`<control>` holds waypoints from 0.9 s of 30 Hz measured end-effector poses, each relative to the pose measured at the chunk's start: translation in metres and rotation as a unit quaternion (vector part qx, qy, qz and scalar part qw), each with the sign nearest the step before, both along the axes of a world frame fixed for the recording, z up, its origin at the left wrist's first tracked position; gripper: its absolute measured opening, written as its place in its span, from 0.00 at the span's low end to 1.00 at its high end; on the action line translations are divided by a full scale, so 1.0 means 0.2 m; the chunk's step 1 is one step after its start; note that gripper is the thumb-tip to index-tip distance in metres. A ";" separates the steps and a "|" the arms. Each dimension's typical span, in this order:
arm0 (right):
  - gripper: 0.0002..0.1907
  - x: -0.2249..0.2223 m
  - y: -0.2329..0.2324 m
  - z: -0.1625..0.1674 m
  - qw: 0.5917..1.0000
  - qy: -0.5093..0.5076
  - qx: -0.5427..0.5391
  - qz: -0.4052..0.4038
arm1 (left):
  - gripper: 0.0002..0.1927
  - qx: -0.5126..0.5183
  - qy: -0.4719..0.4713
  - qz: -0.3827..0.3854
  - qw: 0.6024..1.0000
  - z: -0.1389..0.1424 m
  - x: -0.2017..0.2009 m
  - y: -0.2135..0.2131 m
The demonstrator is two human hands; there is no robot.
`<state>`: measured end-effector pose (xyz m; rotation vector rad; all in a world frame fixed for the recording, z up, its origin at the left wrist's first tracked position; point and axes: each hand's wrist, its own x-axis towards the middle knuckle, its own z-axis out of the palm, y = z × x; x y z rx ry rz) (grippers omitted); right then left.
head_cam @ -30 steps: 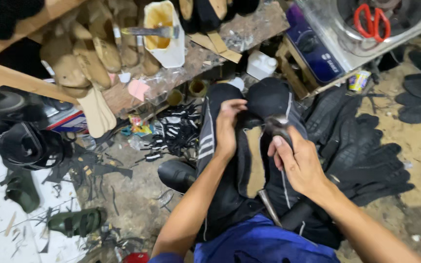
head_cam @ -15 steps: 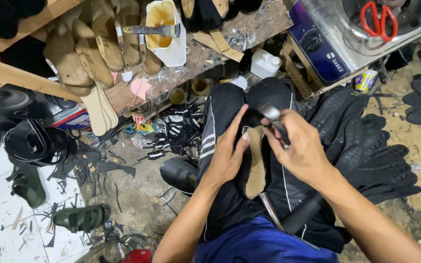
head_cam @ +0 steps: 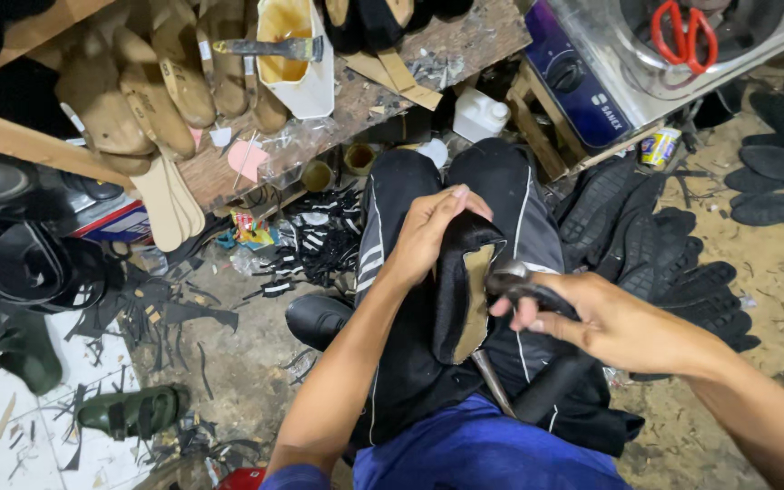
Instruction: The person sits on the workshop floor holding a black shoe upper over a wooden last on their lap. They use pincers to grip the upper's edge and a hammer to pound and shape the fabric around the last, turning the shoe to work different sides, then place the finished shoe on the shelf above.
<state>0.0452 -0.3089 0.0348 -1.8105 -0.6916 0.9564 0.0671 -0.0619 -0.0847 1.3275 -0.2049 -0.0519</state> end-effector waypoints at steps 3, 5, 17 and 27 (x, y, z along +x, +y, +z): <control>0.18 0.03 0.01 0.00 0.998 0.003 -0.035 0.048 | 0.30 0.003 0.098 0.003 0.995 0.01 -0.01 -0.07; 0.17 0.07 0.01 0.01 0.995 0.002 -0.066 0.075 | 0.31 -0.007 0.125 0.021 0.992 0.01 -0.02 -0.11; 0.23 0.13 0.09 -0.03 0.963 -0.232 -0.119 0.069 | 0.32 -0.004 0.178 0.046 0.983 -0.19 0.06 -0.10; 0.18 0.29 0.11 0.05 0.921 -0.240 -0.249 0.181 | 0.32 0.061 0.158 0.121 0.978 -0.25 0.08 -0.12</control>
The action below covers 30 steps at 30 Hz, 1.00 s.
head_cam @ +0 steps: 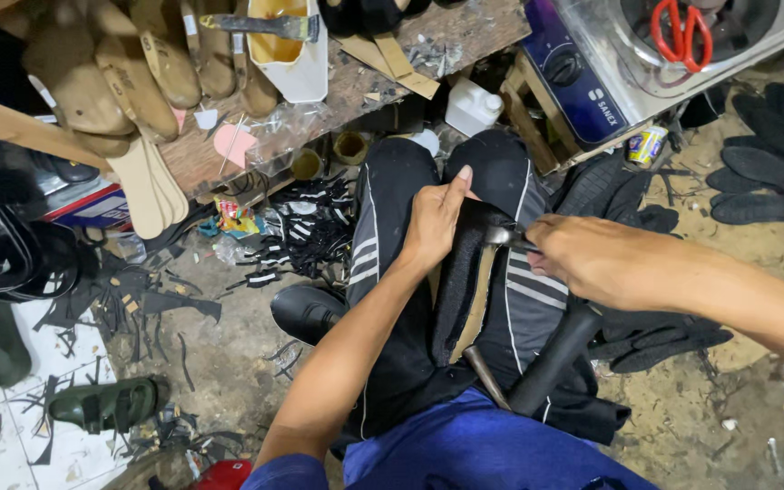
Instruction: The person sits on the workshop floor holding a black shoe upper over a wooden last on their lap. They use pincers to grip the upper's edge and a hammer to pound and shape the fabric around the last, turning the shoe to work different sides, then place the finished shoe on the shelf above.
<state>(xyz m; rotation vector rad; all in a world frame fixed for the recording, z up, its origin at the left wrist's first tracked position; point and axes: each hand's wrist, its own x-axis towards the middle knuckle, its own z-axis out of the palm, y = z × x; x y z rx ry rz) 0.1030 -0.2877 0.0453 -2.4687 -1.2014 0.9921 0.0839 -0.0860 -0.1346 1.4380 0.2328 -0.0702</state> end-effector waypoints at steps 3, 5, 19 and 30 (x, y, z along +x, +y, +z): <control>0.17 -0.01 0.02 0.01 0.999 -0.038 0.003 0.015 | 0.32 0.007 0.003 0.004 1.000 -0.01 0.00 0.00; 0.18 -0.01 0.06 -0.01 0.999 -0.047 -0.007 0.007 | 0.33 -0.040 0.031 -0.002 0.999 -0.03 0.01 0.03; 0.07 -0.19 0.16 0.07 0.876 -0.408 -0.148 0.209 | 0.33 0.089 -0.020 0.010 0.996 -0.04 0.02 0.04; 0.07 -0.10 0.21 -0.11 0.936 -0.264 -0.206 0.107 | 0.34 0.114 -0.006 0.020 0.993 -0.12 0.10 0.01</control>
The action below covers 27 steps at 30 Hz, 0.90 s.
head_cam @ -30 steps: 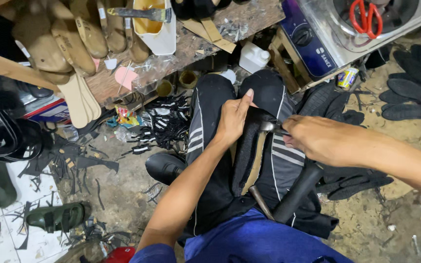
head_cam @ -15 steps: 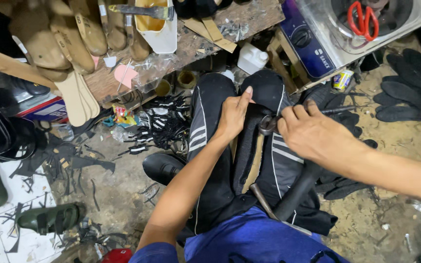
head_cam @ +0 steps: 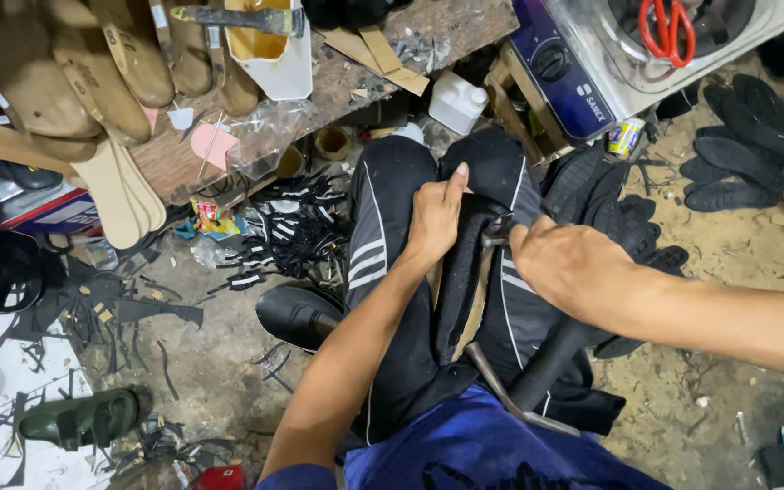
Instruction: The person sits on the workshop floor holding a black shoe upper over a wooden last on their lap. They use pincers to grip the upper's edge and a hammer to pound and shape the fabric around the last, turning the shoe to work different sides, then place the finished shoe on the shelf above.
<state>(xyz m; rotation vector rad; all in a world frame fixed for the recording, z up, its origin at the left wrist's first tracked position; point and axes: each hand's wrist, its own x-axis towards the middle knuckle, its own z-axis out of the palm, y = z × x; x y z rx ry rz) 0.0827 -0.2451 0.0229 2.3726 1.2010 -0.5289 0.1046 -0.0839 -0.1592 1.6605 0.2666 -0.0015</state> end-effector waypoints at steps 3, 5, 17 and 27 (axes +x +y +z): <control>0.14 0.09 0.02 0.01 0.999 0.036 -0.008 0.019 | 0.34 0.033 -0.017 0.002 0.999 -0.01 0.03 0.01; 0.16 0.12 0.00 0.07 0.999 0.025 0.010 0.047 | 0.34 0.024 0.021 -0.009 0.999 0.00 0.05 0.01; 0.11 0.16 -0.06 0.04 0.988 0.133 0.055 -0.058 | 0.34 0.041 0.024 -0.022 0.999 -0.04 0.06 -0.04; 0.18 0.20 -0.09 0.13 0.994 0.102 0.038 0.014 | 0.34 -0.019 0.030 -0.010 0.999 0.01 0.03 -0.02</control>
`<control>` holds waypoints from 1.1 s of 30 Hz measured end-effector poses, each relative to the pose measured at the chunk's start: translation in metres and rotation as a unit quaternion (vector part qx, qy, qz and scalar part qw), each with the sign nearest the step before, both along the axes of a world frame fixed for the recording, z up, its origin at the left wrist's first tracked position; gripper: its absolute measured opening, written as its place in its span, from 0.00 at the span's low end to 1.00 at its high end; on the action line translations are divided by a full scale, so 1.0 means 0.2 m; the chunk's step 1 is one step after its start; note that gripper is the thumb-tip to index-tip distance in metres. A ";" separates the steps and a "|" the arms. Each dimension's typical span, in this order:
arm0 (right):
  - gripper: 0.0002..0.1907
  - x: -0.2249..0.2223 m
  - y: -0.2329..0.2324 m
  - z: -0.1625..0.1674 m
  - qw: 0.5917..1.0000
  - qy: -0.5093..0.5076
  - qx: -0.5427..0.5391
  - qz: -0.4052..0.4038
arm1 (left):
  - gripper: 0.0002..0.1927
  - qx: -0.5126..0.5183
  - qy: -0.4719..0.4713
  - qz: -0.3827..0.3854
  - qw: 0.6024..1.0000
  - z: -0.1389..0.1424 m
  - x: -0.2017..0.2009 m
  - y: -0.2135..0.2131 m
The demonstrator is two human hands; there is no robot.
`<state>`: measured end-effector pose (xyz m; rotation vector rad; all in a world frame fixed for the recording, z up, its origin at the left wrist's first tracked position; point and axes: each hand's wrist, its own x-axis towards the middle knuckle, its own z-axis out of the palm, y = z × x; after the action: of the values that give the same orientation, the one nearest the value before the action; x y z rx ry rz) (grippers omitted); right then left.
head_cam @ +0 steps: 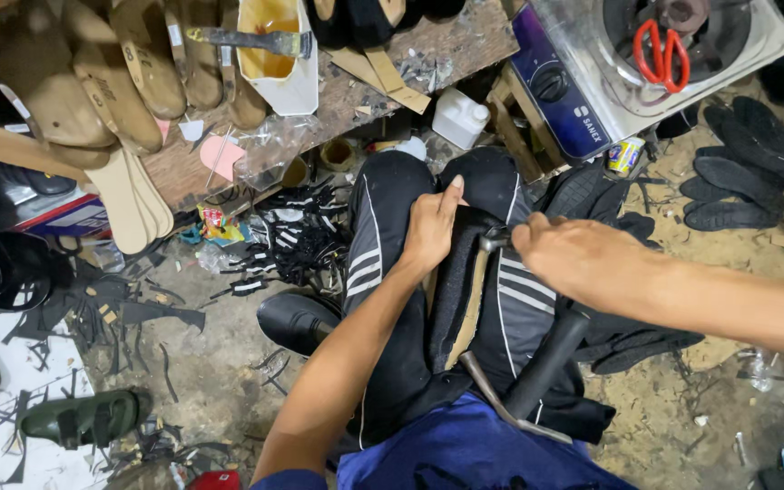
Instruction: The person sits on the workshop floor holding a black shoe upper over a wooden last on their lap. They use pincers to grip the upper's edge and a hammer to pound and shape the fabric around the last, turning the shoe to work different sides, then place the finished shoe on the shelf above.
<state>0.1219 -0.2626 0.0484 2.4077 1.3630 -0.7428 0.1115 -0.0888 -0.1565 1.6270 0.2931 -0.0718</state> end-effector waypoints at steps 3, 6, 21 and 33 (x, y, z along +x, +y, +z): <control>0.17 0.01 -0.02 0.02 0.999 0.016 0.026 -0.036 | 0.34 0.028 -0.018 -0.002 0.999 0.03 0.00 0.01; 0.16 0.01 -0.01 -0.01 0.997 0.044 0.010 -0.063 | 0.34 0.044 -0.012 -0.010 0.999 0.03 0.01 0.00; 0.21 0.05 -0.08 -0.03 0.992 0.079 0.076 -0.064 | 0.35 0.027 -0.022 -0.012 0.999 0.03 -0.01 0.02; 0.13 0.08 -0.04 -0.12 0.989 0.128 0.057 -0.050 | 0.35 -0.009 -0.033 -0.002 0.999 0.00 -0.01 0.01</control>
<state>0.1369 -0.2696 0.0243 2.5564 1.4194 -1.0604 0.1101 -0.0867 -0.1560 1.6083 0.2366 -0.0237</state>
